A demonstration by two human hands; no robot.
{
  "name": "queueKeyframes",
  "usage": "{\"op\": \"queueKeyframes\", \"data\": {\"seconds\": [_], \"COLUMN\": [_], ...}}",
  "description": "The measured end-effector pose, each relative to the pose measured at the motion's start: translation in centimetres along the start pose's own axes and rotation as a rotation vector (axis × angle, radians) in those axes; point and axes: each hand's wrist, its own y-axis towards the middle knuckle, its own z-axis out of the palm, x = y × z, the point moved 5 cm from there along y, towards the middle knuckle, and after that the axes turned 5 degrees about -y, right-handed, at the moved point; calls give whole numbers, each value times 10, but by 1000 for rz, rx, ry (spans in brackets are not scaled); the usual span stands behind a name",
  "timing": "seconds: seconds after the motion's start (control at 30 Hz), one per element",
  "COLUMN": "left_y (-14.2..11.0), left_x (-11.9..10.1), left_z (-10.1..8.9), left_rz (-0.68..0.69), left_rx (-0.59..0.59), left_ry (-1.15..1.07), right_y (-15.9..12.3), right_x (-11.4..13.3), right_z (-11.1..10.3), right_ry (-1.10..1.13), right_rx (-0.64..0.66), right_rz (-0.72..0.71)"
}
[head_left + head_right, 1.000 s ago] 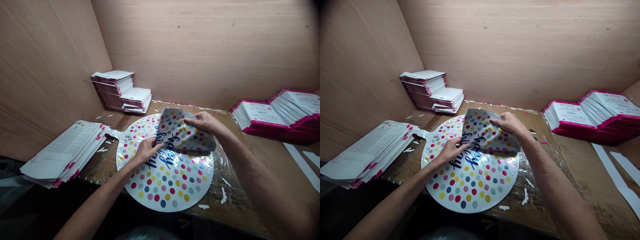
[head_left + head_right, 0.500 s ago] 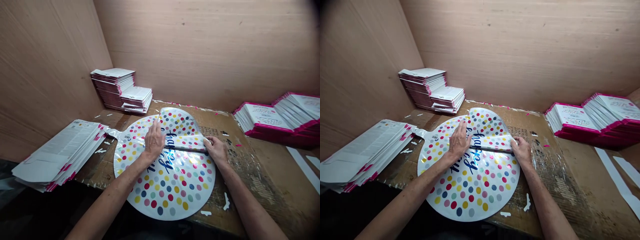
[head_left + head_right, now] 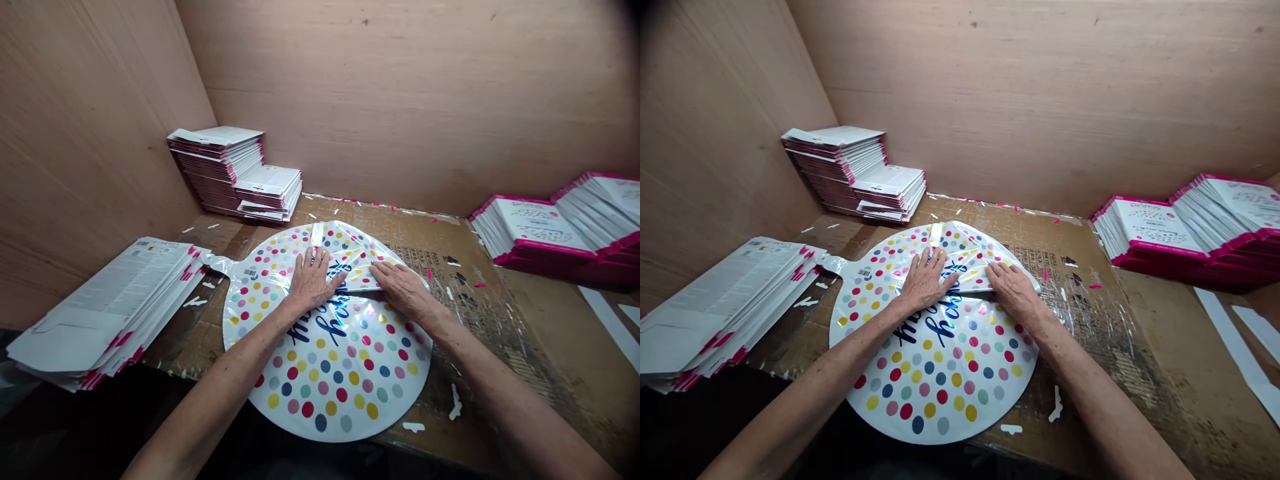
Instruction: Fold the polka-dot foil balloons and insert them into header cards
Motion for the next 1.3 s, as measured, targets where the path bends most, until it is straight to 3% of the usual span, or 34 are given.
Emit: {"op": "queueKeyframes", "data": {"seconds": [0.13, 0.27, 0.4, 0.5, 0.57, 0.6, 0.7, 0.77, 0.9, 0.97, 1.07, 1.17, 1.3], "left_y": [5, 14, -2, -47, -86, -103, -133, -141, -159, -174, -196, -208, -197], "left_x": [8, 13, 0, -36, -58, -61, -41, -14, 29, 38, 47, 55, 66], "left_z": [-1, -2, -19, -33, -33, -31, -32, -39, -63, -70, -73, -68, -65], "left_rz": [-95, -101, -109, 159, 383, 423, 374, 329, 347, 314, 133, -34, -260], "left_rx": [28, 48, 34, -76, -90, -100, -126, -124, -133, -180, -309, -412, -445], "left_ry": [-135, -153, -187, -164, -120, -117, -230, -374, -518, -435, -237, -169, -164], "right_y": [-6, -50, -86, -87, -82, -80, -91, -100, -84, -66, -41, -19, 9], "right_x": [-12, -8, 8, 41, 72, 88, 123, 123, 104, 112, 127, 131, 122], "right_z": [9, -7, -23, -35, -48, -55, -77, -81, -61, -49, -47, -50, -40], "right_ry": [31, 40, -63, -72, 26, 115, 436, 550, 505, 498, 543, 654, 839], "right_rx": [-17, -13, 141, 228, 174, 126, -6, -85, -255, -219, -135, -96, -66], "right_rz": [28, 43, 309, 486, 451, 351, -119, -305, -263, -325, -366, -237, 141]}}
